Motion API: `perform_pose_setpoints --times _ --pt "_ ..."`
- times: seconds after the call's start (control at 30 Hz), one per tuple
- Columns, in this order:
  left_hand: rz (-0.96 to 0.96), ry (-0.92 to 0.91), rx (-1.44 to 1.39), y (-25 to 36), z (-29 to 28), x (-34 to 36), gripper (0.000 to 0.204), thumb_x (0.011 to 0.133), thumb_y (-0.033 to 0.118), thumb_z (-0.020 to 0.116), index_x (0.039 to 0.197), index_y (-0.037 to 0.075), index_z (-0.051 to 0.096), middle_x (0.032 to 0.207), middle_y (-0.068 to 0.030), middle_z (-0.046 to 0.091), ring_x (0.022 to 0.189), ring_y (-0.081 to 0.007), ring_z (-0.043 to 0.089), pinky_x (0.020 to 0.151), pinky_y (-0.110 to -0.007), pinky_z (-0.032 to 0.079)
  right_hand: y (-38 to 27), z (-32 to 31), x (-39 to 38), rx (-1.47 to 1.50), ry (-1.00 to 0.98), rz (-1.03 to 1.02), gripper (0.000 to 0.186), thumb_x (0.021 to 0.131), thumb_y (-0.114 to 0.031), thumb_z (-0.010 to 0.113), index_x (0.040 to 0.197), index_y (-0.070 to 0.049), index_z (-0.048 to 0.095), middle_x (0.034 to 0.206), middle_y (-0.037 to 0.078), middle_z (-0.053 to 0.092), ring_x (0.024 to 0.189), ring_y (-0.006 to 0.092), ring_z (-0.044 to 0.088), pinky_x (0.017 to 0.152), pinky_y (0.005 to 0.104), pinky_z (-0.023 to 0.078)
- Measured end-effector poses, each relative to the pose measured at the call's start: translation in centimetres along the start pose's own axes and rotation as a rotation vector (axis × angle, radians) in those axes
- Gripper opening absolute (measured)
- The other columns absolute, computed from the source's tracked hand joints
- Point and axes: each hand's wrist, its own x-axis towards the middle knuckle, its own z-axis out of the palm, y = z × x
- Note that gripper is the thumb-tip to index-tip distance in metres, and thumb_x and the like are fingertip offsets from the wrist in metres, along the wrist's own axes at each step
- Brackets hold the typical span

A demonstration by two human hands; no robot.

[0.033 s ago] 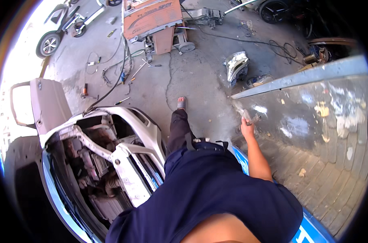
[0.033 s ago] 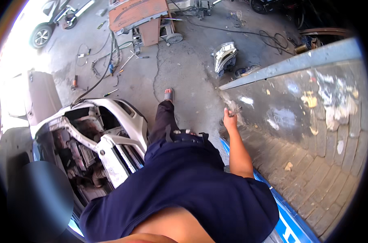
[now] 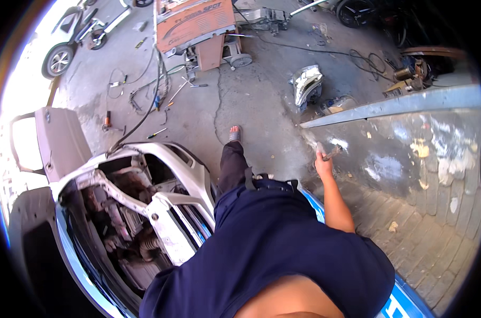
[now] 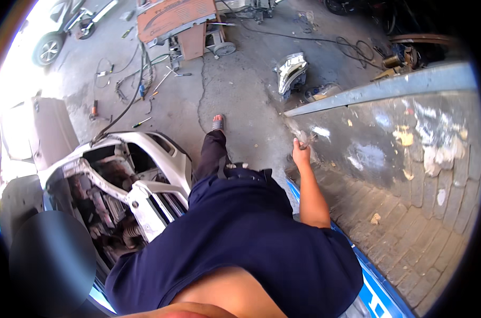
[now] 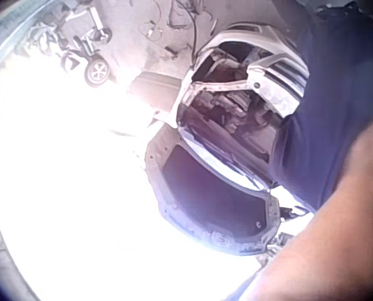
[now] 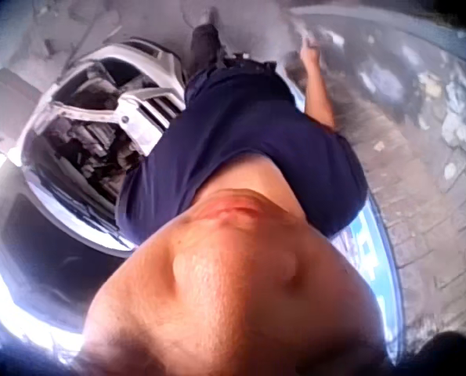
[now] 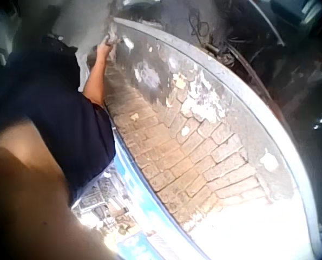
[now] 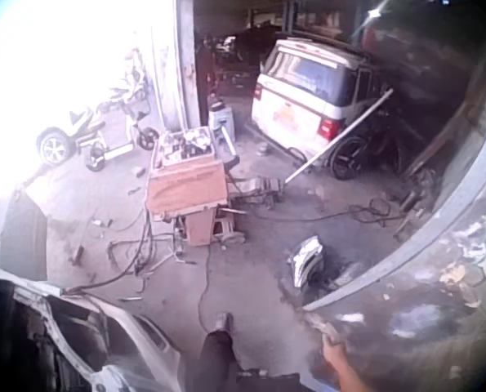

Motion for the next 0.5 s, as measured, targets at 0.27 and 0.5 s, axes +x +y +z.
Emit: perform_pose_setpoints --times 0.27,0.5 --pt "0.259 -0.306 0.898 39.8 -19.0 0.8 0.009 0.076 0.008 0.061 0.085 0.008 0.063 0.065 -0.0065 0.058 0.062 -0.0179 0.059 0.051 -0.039 0.046 -12.1 -1.3 9.3 -0.041 0.083 0.276 0.045 0.092 -0.035 0.061 0.063 -0.002 0.054 0.051 0.004 0.051 0.045 0.0149 0.049 0.047 0.0353 0.038" --pt "1.335 0.174 0.081 83.6 -17.3 -22.1 0.015 0.09 0.009 0.051 0.102 0.001 0.055 0.084 -0.0108 0.064 0.07 -0.0197 0.061 0.066 -0.031 0.049 -12.8 0.7 20.5 0.173 -0.042 0.789 0.037 0.09 -0.035 0.062 0.074 -0.002 0.062 0.059 0.004 0.057 0.051 0.0172 0.052 0.049 0.0354 0.04"
